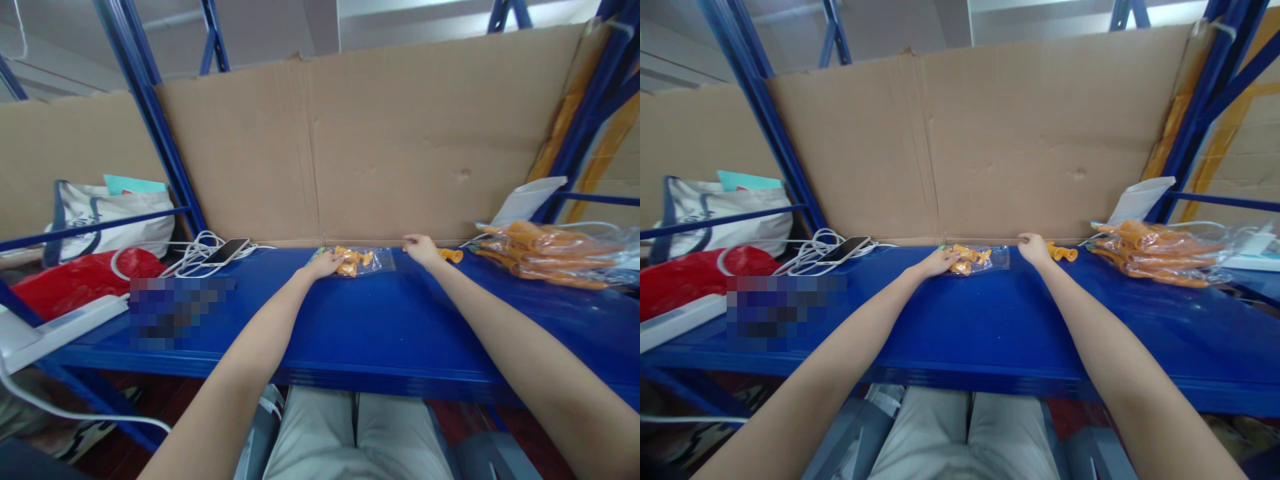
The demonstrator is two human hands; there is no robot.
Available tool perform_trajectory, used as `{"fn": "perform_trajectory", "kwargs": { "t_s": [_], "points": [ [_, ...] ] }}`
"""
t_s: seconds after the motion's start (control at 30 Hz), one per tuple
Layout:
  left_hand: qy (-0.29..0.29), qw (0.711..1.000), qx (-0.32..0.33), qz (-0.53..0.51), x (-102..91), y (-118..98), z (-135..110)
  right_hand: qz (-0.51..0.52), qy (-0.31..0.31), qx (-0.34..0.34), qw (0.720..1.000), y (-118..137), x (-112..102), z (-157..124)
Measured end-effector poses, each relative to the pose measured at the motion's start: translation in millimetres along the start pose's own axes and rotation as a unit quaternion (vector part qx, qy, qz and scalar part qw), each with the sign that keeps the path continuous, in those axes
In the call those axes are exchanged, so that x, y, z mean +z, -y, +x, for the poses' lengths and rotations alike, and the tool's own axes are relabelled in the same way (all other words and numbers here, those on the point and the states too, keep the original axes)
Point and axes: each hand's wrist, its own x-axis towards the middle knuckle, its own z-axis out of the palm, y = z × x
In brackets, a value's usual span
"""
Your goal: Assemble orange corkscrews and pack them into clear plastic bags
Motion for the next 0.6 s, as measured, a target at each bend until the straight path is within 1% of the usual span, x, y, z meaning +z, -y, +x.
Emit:
{"fn": "perform_trajectory", "kwargs": {
  "t_s": [0.07, 0.1, 0.17, 0.27, 0.33, 0.37, 0.4, 0.5, 0.53, 0.57, 0.6],
  "points": [
    [-0.004, 1.000, -0.012, 0.004, -1.5, 4.3, 0.2, -0.131, -0.006, -0.001, 0.991, -8.7, -7.0, -1.5],
    [-0.006, 1.000, -0.017, 0.005, -2.2, 7.1, 0.5, -0.186, 0.005, -0.008, 0.982, -12.3, -9.8, -3.3],
    [-0.017, 0.999, -0.025, 0.012, -3.2, 13.6, 1.2, -0.270, 0.053, -0.031, 0.961, -17.3, -13.4, -7.5],
    [-0.037, 0.999, -0.024, 0.024, -4.5, 24.3, 1.7, -0.338, 0.154, -0.047, 0.927, -18.2, -14.2, -11.3],
    [-0.044, 0.998, -0.033, 0.025, -5.4, 30.8, 1.7, -0.346, 0.190, -0.046, 0.918, -15.2, -13.8, -12.1],
    [-0.046, 0.998, -0.039, 0.025, -5.8, 33.7, 1.6, -0.343, 0.186, -0.048, 0.919, -13.2, -13.9, -12.4],
    [-0.049, 0.997, -0.045, 0.027, -6.1, 36.2, 1.5, -0.340, 0.166, -0.054, 0.924, -11.2, -14.4, -12.8],
    [-0.062, 0.995, -0.061, 0.041, -6.7, 40.8, 1.1, -0.338, 0.069, -0.053, 0.937, -7.9, -18.3, -14.3],
    [-0.065, 0.994, -0.068, 0.047, -6.8, 41.5, 0.9, -0.339, 0.044, -0.039, 0.939, -8.6, -20.1, -14.6],
    [-0.066, 0.994, -0.073, 0.053, -7.0, 41.6, 0.7, -0.340, 0.032, -0.016, 0.940, -10.4, -21.9, -14.6],
    [-0.065, 0.993, -0.076, 0.058, -7.2, 41.5, 0.4, -0.342, 0.032, 0.010, 0.939, -13.1, -23.6, -14.3]
  ]
}}
